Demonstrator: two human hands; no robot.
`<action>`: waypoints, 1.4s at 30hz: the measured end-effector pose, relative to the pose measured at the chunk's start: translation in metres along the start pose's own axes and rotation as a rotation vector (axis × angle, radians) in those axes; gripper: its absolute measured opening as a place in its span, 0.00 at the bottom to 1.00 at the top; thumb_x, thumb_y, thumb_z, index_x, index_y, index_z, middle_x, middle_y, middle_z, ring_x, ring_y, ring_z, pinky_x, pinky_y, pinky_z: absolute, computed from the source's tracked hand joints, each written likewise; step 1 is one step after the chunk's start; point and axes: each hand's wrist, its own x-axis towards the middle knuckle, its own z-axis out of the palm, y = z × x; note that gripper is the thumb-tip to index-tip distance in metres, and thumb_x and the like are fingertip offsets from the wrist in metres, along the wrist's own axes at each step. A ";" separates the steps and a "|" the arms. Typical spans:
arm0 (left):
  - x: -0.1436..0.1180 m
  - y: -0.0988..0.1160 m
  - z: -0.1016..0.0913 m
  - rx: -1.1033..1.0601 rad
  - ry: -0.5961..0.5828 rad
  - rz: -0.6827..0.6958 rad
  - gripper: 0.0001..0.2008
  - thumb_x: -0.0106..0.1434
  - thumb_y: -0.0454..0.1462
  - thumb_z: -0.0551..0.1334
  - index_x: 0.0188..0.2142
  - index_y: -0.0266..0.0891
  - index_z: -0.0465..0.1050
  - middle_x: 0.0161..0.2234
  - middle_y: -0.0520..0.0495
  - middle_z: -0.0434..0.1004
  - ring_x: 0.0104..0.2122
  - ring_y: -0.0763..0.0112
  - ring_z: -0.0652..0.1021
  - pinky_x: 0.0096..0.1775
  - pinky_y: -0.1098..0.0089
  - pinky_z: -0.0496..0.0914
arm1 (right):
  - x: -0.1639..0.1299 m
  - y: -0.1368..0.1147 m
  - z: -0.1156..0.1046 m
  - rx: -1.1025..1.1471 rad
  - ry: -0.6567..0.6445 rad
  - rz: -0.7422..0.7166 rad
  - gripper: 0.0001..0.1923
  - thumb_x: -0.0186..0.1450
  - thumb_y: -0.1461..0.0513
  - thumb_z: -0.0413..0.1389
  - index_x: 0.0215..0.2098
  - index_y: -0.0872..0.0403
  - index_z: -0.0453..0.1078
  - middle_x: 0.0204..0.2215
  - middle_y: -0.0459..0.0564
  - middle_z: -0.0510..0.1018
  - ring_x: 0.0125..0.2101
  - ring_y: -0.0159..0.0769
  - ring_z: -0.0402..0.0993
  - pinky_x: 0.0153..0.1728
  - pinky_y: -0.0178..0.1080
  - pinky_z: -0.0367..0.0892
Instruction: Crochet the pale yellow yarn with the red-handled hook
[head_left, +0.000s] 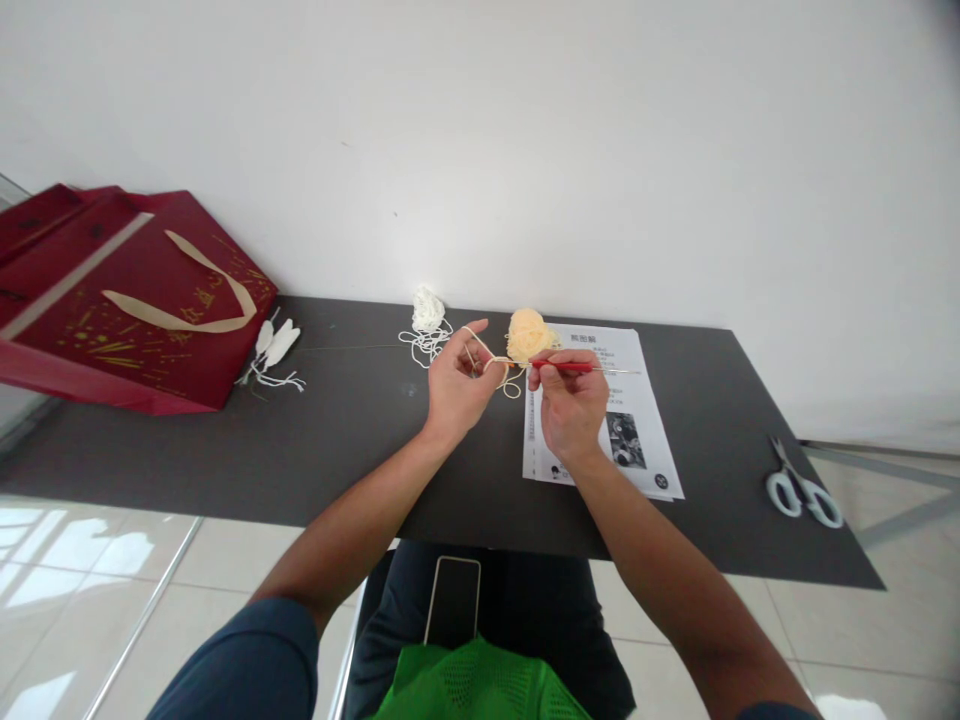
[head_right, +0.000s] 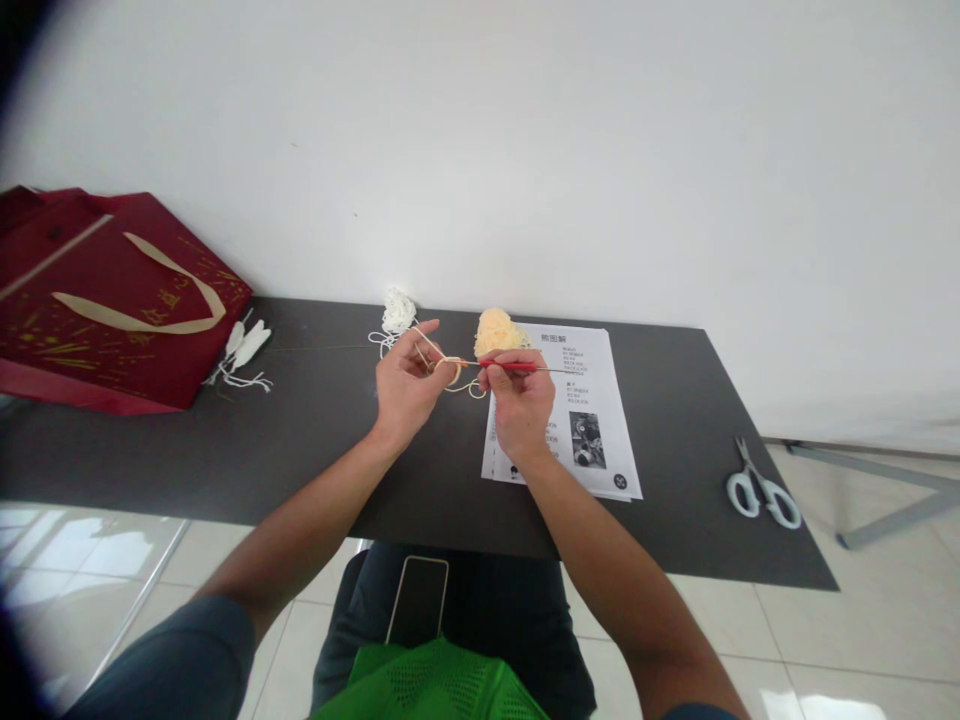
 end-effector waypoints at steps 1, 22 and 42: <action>0.000 0.000 -0.001 0.000 0.004 -0.004 0.25 0.55 0.32 0.69 0.54 0.42 0.74 0.27 0.57 0.71 0.25 0.78 0.70 0.30 0.73 0.66 | -0.002 0.000 0.001 -0.027 0.002 -0.024 0.09 0.62 0.64 0.66 0.37 0.48 0.72 0.35 0.43 0.82 0.26 0.27 0.76 0.28 0.35 0.73; 0.002 -0.003 -0.004 0.104 0.147 -0.047 0.21 0.56 0.35 0.69 0.51 0.41 0.76 0.28 0.54 0.80 0.26 0.74 0.76 0.33 0.71 0.70 | -0.015 0.000 0.001 -0.417 -0.123 -0.325 0.10 0.66 0.65 0.62 0.43 0.43 0.81 0.41 0.48 0.86 0.36 0.37 0.83 0.35 0.43 0.82; 0.002 -0.001 -0.003 0.083 0.114 -0.032 0.21 0.56 0.35 0.69 0.50 0.41 0.75 0.29 0.54 0.77 0.25 0.76 0.71 0.32 0.71 0.67 | -0.014 -0.011 0.009 -0.339 -0.010 -0.134 0.05 0.65 0.61 0.64 0.40 0.49 0.80 0.36 0.47 0.85 0.28 0.31 0.82 0.31 0.37 0.80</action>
